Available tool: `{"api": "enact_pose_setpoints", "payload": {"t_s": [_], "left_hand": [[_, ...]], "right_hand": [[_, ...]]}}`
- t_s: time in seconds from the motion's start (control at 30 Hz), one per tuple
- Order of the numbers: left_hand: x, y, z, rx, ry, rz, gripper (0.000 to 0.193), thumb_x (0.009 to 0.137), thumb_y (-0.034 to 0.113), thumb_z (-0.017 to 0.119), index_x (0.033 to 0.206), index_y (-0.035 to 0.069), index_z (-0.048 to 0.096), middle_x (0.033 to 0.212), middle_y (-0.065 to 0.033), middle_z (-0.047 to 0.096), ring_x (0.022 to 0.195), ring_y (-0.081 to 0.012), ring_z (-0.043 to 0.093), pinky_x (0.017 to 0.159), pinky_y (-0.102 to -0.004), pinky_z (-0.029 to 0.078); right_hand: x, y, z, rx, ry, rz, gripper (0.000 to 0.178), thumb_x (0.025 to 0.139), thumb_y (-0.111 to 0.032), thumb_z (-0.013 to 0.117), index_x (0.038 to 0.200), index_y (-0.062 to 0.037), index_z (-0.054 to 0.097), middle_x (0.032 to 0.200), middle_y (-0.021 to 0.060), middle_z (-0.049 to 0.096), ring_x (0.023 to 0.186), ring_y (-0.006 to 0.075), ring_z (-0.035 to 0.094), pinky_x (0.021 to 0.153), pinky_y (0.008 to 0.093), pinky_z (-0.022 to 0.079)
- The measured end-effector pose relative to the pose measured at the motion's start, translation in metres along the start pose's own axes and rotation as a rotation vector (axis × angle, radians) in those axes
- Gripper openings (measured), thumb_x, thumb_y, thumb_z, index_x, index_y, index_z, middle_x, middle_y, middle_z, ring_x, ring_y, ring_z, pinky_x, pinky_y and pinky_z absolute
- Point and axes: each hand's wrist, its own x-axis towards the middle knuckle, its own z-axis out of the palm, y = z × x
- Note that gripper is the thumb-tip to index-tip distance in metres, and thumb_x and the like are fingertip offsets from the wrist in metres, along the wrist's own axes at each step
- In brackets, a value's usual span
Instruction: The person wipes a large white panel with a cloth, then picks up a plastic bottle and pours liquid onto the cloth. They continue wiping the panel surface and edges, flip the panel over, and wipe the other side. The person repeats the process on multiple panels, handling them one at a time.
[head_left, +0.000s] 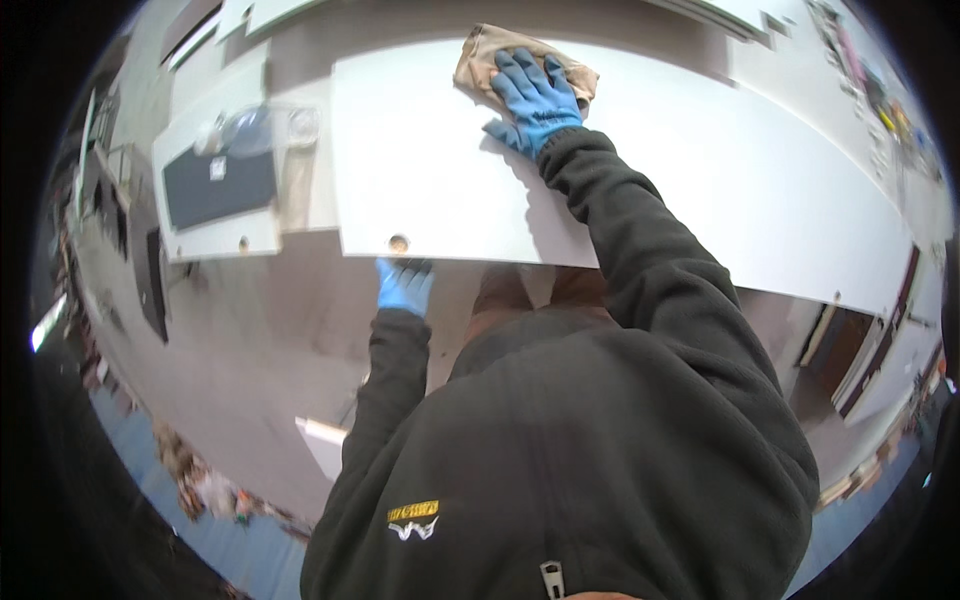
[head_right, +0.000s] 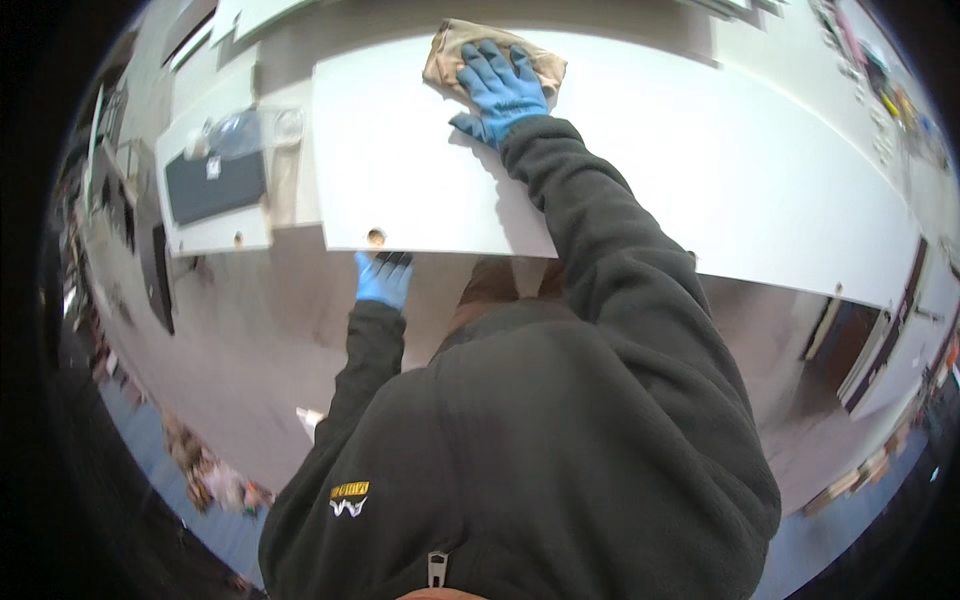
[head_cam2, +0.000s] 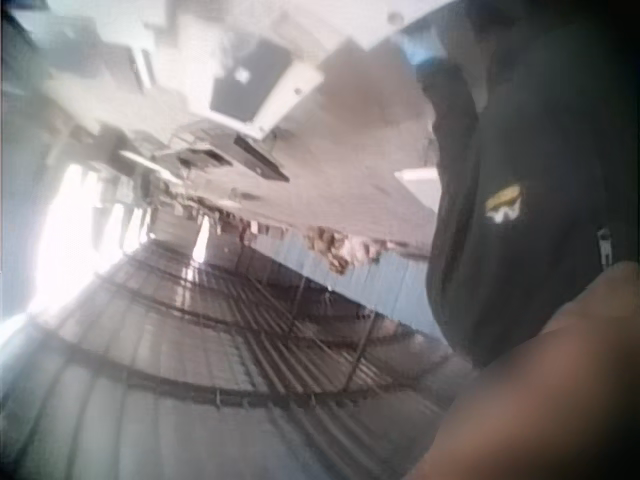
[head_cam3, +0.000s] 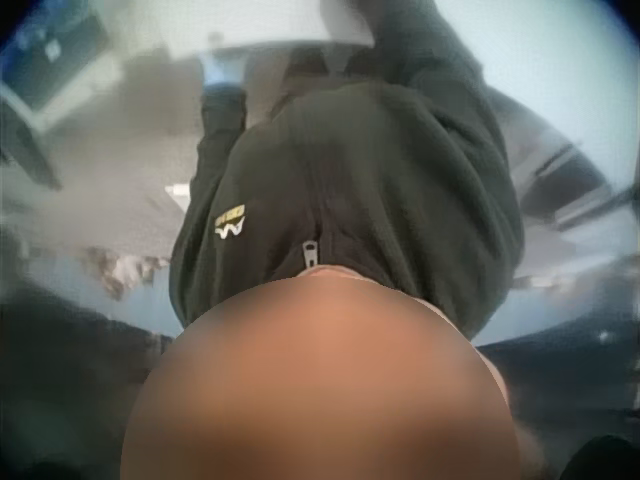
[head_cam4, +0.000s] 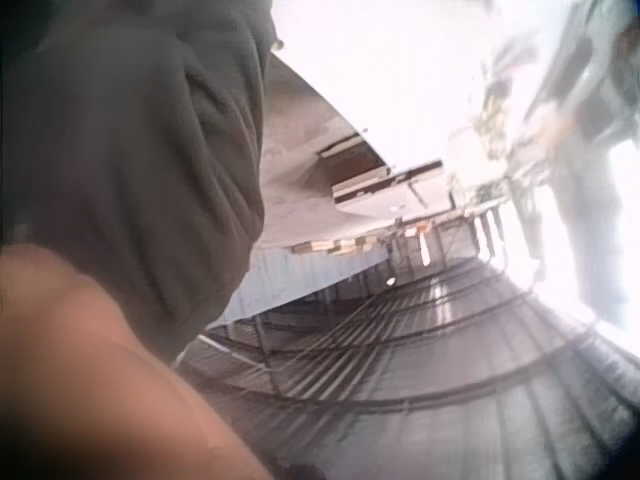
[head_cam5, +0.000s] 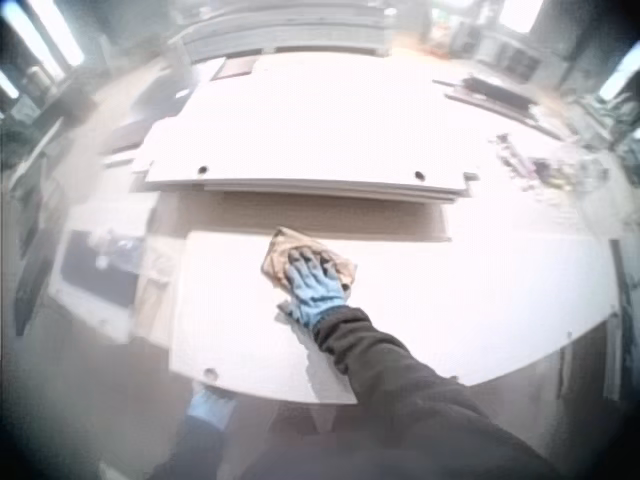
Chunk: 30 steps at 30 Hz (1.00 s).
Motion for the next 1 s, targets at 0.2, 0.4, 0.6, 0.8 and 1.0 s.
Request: {"api": "enact_pose_setpoints", "payload": {"t_s": [0.2, 0.4, 0.6, 0.8, 1.0], "left_hand": [[-0.035, 0.022, -0.014, -0.517, 0.169, -0.320, 0.091, 0.104, 0.070, 0.044, 0.158, -0.003, 0.034, 0.161, -0.0225, 0.042, 0.146, -0.0393, 0.045, 0.123, -0.0476, 0.037], [-0.078, 0.032, 0.005, -0.145, 0.260, -0.356, 0.080, 0.107, 0.059, 0.047, 0.153, -0.005, 0.041, 0.151, -0.0228, 0.052, 0.136, -0.0357, 0.054, 0.110, -0.0439, 0.046], [-0.074, 0.063, 0.118, 0.215, 0.273, 0.135, 0.042, 0.106, 0.028, 0.051, 0.117, -0.009, 0.067, 0.088, -0.0127, 0.071, 0.070, -0.0150, 0.063, 0.059, -0.0228, 0.045], [-0.078, 0.106, 0.265, 0.277, 0.044, 0.249, 0.044, 0.108, 0.028, 0.048, 0.125, -0.010, 0.064, 0.100, -0.0161, 0.073, 0.081, -0.0201, 0.070, 0.070, -0.0267, 0.053], [-0.080, 0.105, 0.314, 0.338, -0.012, 0.177, 0.051, 0.110, 0.033, 0.048, 0.133, -0.010, 0.061, 0.113, -0.0189, 0.073, 0.092, -0.0225, 0.072, 0.079, -0.0300, 0.057]], "right_hand": [[-0.087, 0.194, -0.023, -0.003, -0.066, 0.679, 0.084, 0.097, -0.060, 0.058, 0.165, -0.0170, 0.032, 0.171, 0.0152, 0.028, 0.158, 0.0342, 0.024, 0.131, 0.0457, 0.016], [-0.273, 0.355, -0.039, -0.202, 0.182, 1.165, 0.075, 0.099, -0.051, 0.059, 0.160, -0.0122, 0.041, 0.166, 0.0147, 0.037, 0.152, 0.0342, 0.037, 0.129, 0.0446, 0.026], [-0.184, 0.180, -0.008, 0.369, 0.052, 0.655, 0.113, 0.087, -0.071, 0.062, 0.166, -0.0022, 0.021, 0.173, 0.0228, 0.017, 0.160, 0.0399, 0.016, 0.131, 0.0527, 0.009], [-0.089, 0.107, -0.007, 0.347, 0.079, 0.011, 0.094, 0.088, -0.070, 0.061, 0.159, -0.0110, 0.042, 0.170, 0.0142, 0.033, 0.159, 0.0389, 0.024, 0.130, 0.0566, 0.012], [-0.229, 0.374, -0.040, 0.024, 0.341, 0.660, 0.082, 0.091, -0.055, 0.069, 0.153, -0.0076, 0.046, 0.159, 0.0177, 0.047, 0.144, 0.0364, 0.045, 0.122, 0.0495, 0.034]]}}
